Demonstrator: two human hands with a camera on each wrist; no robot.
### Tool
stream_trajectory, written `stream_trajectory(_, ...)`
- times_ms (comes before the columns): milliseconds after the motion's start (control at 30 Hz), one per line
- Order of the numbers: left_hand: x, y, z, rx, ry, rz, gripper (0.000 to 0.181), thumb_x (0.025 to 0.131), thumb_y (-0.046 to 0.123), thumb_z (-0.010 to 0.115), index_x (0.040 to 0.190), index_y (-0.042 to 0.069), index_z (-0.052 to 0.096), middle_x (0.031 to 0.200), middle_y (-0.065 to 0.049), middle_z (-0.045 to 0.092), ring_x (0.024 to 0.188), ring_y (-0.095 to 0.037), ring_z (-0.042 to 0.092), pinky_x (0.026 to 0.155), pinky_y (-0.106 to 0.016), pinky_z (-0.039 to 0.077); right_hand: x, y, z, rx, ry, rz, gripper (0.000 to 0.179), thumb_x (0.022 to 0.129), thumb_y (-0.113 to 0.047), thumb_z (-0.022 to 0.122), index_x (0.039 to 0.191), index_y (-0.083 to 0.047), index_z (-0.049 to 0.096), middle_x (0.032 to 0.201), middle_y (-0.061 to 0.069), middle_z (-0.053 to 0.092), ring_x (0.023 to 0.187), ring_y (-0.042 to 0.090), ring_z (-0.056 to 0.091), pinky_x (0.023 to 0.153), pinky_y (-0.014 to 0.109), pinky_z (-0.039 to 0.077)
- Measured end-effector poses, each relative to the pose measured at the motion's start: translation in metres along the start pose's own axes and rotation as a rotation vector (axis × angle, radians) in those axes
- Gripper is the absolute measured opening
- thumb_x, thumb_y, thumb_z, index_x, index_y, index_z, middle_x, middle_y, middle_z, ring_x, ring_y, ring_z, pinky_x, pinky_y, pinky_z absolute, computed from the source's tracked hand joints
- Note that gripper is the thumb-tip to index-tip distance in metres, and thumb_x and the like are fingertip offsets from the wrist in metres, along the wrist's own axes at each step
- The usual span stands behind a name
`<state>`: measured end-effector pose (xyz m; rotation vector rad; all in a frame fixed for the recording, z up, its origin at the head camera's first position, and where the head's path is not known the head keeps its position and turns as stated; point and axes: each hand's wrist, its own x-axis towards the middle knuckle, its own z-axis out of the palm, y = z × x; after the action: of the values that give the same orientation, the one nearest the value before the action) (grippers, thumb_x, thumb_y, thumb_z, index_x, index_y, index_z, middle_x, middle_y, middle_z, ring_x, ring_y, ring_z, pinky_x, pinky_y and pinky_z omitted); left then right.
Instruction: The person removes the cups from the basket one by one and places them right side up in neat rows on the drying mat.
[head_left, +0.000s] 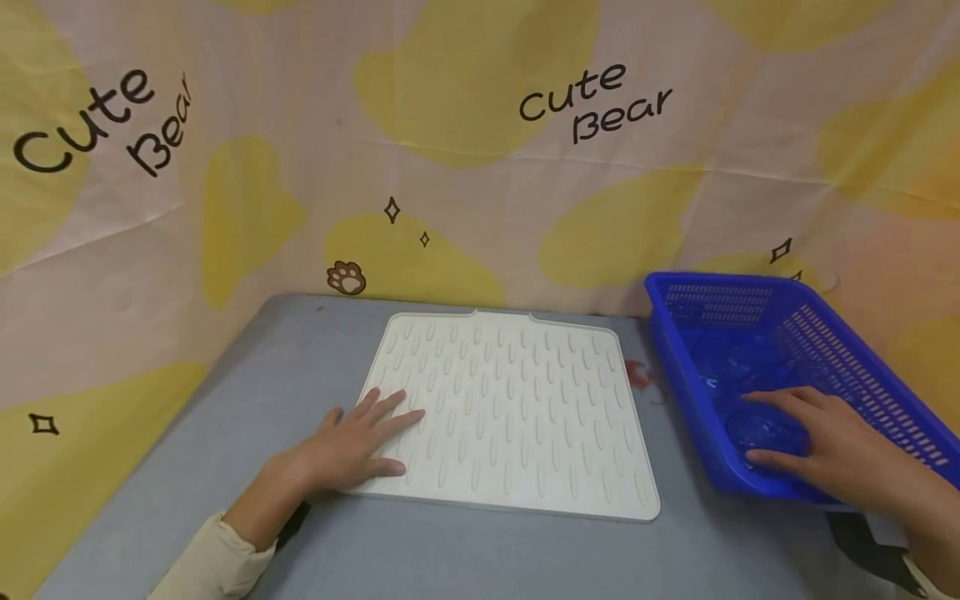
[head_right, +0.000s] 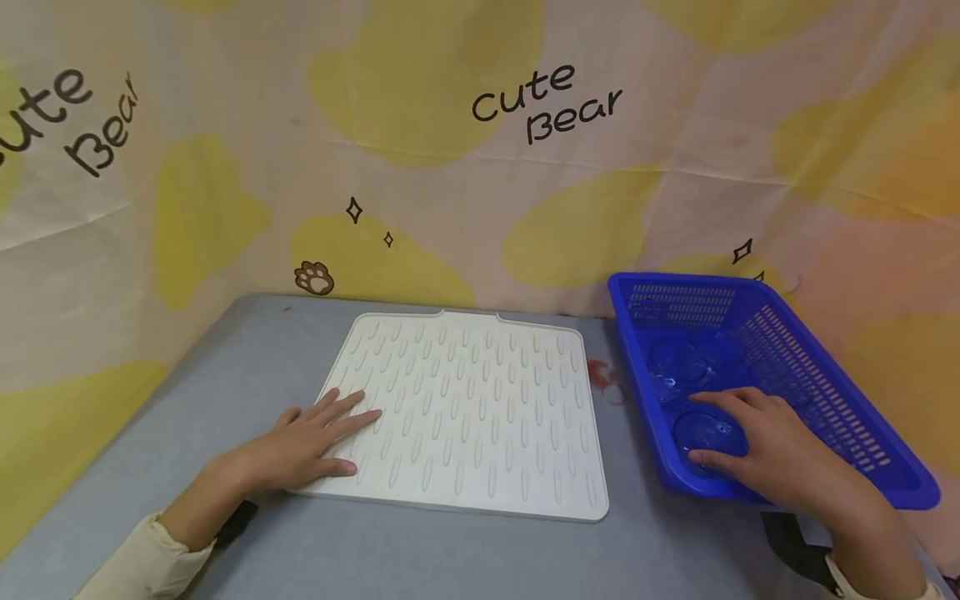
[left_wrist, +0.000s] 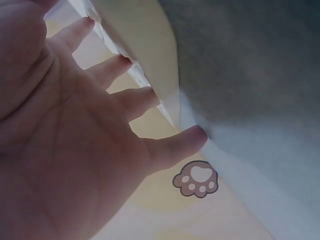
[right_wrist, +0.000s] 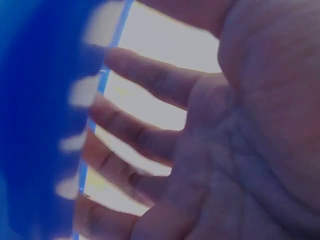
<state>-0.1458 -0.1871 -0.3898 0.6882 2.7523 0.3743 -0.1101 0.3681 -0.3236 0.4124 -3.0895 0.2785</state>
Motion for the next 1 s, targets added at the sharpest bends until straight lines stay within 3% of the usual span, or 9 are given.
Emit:
stream_trajectory(167,-0.001,0.002,-0.001,-0.011,-0.006,-0.004,0.071,0.092,0.052,0.062,0.155,0.031,0.035,0.167,-0.009,0.021,0.152,-0.046,0.015,0.102,-0.083,0.016,0.001,0.003,0.001,-0.010,-0.056,0.063,0.081,0.072,-0.050,0.085,0.131,-0.001,0.058,0.126,0.039,0.053,0.112,0.058,0.050,0.082,0.071,0.044)
stream_trajectory(500,0.001,0.000,0.000,-0.014,-0.016,-0.027,0.071,0.092,0.048,0.064,0.155,0.032,0.034,0.168,-0.008,0.018,0.153,-0.044,0.012,0.104,-0.082,0.013,0.009,0.004,0.009,0.008,-0.094,0.097,0.082,0.069,-0.041,0.088,0.132,0.002,0.058,0.131,0.038,0.045,0.116,0.057,0.045,0.086,0.072,0.044)
stream_trajectory(733,0.002,0.001,-0.001,-0.024,-0.024,-0.031,0.072,0.091,0.049,0.065,0.155,0.033,0.034,0.168,-0.007,0.017,0.154,-0.044,0.010,0.104,-0.083,0.011,0.010,0.008,0.010,0.010,-0.058,0.074,0.080,0.067,-0.037,0.090,0.126,0.007,0.060,0.136,0.039,0.041,0.120,0.058,0.037,0.089,0.074,0.039)
stream_trajectory(867,0.003,0.000,0.000,-0.022,-0.026,-0.033,0.072,0.091,0.050,0.064,0.155,0.034,0.034,0.168,-0.007,0.017,0.154,-0.044,0.010,0.105,-0.083,0.010,0.009,0.006,0.006,0.026,-0.047,0.129,0.083,0.064,-0.037,0.091,0.125,0.007,0.057,0.138,0.040,0.036,0.121,0.061,0.034,0.091,0.076,0.036)
stream_trajectory(1000,0.003,0.000,0.002,-0.015,-0.023,-0.031,0.073,0.091,0.050,0.065,0.155,0.034,0.034,0.168,-0.007,0.018,0.154,-0.044,0.011,0.105,-0.083,0.011,0.007,0.006,-0.001,0.059,-0.072,0.178,0.088,0.065,-0.037,0.091,0.129,0.007,0.049,0.133,0.044,0.039,0.114,0.060,0.042,0.086,0.074,0.040)
